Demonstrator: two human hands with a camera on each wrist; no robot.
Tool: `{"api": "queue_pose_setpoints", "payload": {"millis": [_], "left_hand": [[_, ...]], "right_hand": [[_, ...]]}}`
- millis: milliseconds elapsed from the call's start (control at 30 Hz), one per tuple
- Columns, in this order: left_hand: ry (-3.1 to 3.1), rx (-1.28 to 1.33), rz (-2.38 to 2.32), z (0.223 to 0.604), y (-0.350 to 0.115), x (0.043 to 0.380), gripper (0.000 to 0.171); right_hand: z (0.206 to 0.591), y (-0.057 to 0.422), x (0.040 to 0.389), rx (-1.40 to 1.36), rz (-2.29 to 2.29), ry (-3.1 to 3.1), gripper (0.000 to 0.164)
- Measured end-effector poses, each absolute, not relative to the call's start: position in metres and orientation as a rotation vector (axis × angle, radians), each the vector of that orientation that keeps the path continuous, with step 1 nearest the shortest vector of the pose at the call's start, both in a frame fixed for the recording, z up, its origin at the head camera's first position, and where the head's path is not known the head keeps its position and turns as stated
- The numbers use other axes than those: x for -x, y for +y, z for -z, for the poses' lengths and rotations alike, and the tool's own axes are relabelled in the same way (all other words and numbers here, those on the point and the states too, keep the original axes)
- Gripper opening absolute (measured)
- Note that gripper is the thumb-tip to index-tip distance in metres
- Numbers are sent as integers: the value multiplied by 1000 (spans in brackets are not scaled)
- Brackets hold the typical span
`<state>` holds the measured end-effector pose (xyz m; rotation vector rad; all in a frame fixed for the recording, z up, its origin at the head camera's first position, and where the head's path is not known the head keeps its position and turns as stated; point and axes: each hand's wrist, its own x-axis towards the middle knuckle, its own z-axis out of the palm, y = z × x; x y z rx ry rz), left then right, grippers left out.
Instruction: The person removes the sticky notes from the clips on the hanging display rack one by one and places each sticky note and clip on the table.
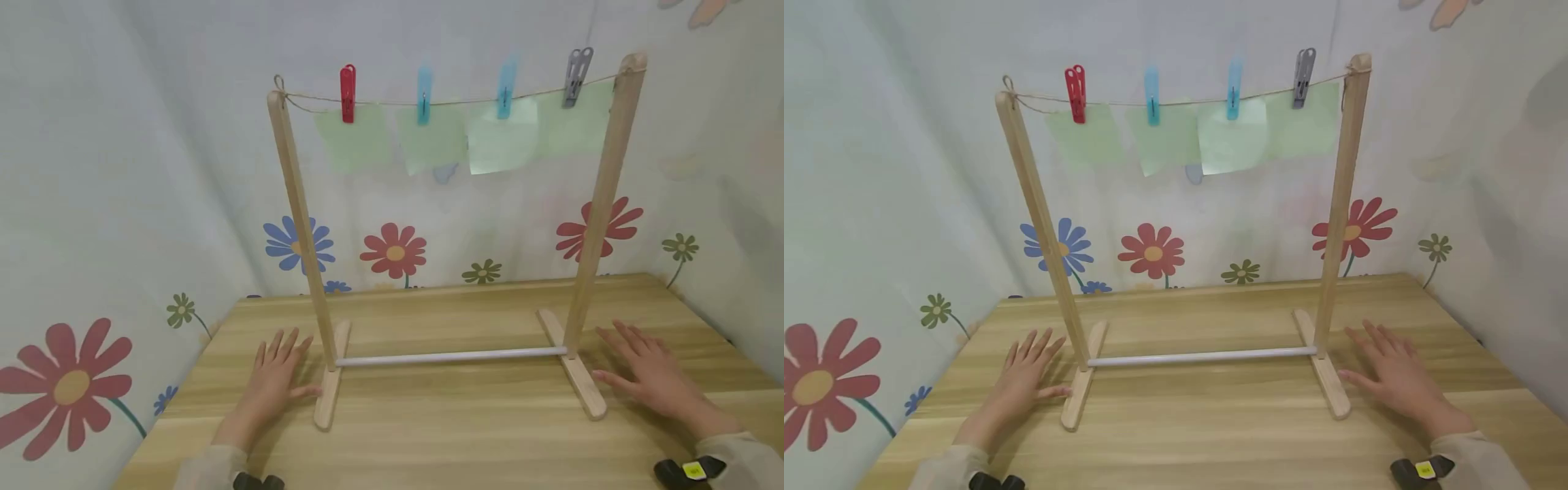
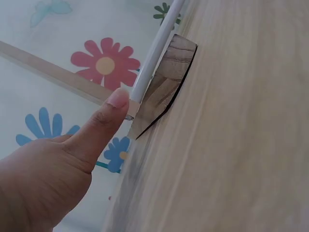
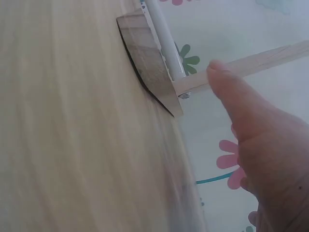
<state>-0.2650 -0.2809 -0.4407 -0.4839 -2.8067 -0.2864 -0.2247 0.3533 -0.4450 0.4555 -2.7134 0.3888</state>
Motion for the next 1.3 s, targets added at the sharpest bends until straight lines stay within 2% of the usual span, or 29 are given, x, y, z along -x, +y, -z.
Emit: {"api": "queue_pose_setpoints", "payload": {"millis": [400, 700, 1300], "left_hand": [[-2730, 504, 198, 425, -274, 261, 96], [-2445, 597, 264, 412, -271, 261, 89], [-2295, 540, 454, 376, -257, 251, 75]], "right_hand": [[432, 347, 227, -500, -620, -2624, 74], [421, 347, 226, -499, -846, -2593, 73], [387, 334, 222, -424, -776, -2534, 66]]}}
